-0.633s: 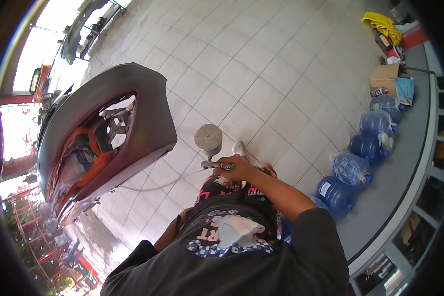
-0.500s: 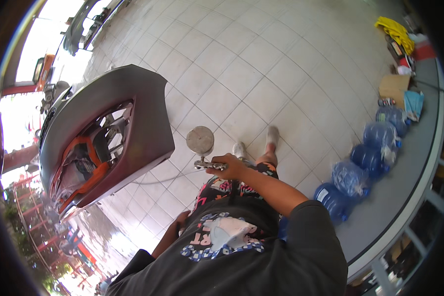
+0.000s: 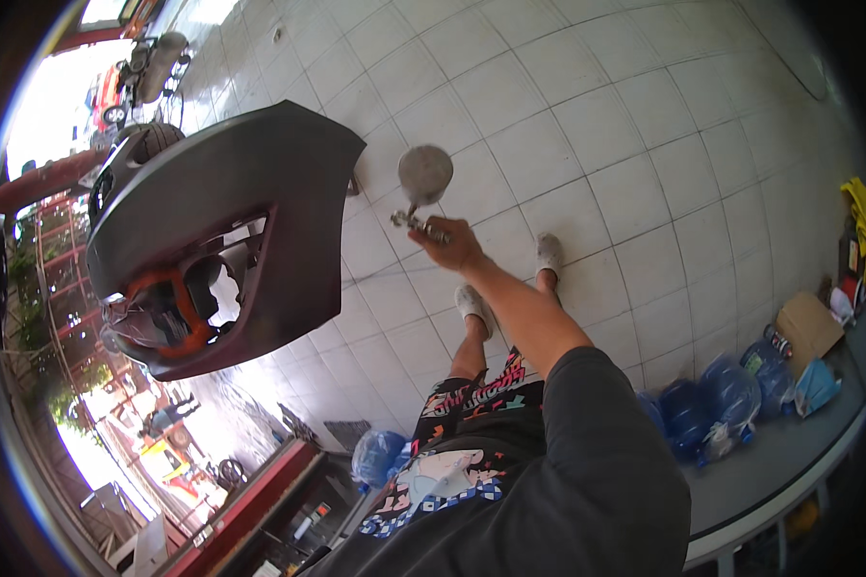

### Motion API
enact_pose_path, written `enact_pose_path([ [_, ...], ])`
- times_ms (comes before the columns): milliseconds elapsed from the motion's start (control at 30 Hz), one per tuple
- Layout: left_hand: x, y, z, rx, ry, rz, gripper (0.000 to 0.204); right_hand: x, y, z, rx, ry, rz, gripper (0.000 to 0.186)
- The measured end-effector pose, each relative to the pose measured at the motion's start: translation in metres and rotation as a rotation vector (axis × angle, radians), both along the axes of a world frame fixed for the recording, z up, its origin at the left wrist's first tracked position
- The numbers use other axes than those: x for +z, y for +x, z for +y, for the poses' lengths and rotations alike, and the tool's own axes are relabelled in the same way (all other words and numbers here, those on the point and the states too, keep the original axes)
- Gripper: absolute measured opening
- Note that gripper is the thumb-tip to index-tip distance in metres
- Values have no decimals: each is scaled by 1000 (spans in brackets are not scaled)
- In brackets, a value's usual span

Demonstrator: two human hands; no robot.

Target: The person spray paints a detached car bumper with a spray gun, moving around the part to cover multiple sides. They then walk to a workbench, pour paint from a can into a funnel, and transfer it into the spray gun container.

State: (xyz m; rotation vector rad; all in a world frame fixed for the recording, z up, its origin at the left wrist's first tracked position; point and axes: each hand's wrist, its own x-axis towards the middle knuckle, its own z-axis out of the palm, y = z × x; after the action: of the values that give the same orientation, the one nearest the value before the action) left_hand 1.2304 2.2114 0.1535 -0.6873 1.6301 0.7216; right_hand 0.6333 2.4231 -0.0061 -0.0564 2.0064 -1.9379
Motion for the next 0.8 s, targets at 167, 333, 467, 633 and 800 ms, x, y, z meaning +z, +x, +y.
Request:
enact_pose_path([
  [167,4,-19,47,97,56,-7,58,-17,-104,12,5,225,50,36],
  [333,-2,-28,86,170,103,7,55,-24,-171,3,25,437,118,40],
  [467,-19,-37,99,178,133,60,55,-6,-184,-7,40,398,29,41],
  [633,-54,-38,84,157,199,34,55,23,-129,3,146,266,73,42],
  [800,-79,-39,57,177,236,304,55,85,-33,14,310,285,-39,45],
])
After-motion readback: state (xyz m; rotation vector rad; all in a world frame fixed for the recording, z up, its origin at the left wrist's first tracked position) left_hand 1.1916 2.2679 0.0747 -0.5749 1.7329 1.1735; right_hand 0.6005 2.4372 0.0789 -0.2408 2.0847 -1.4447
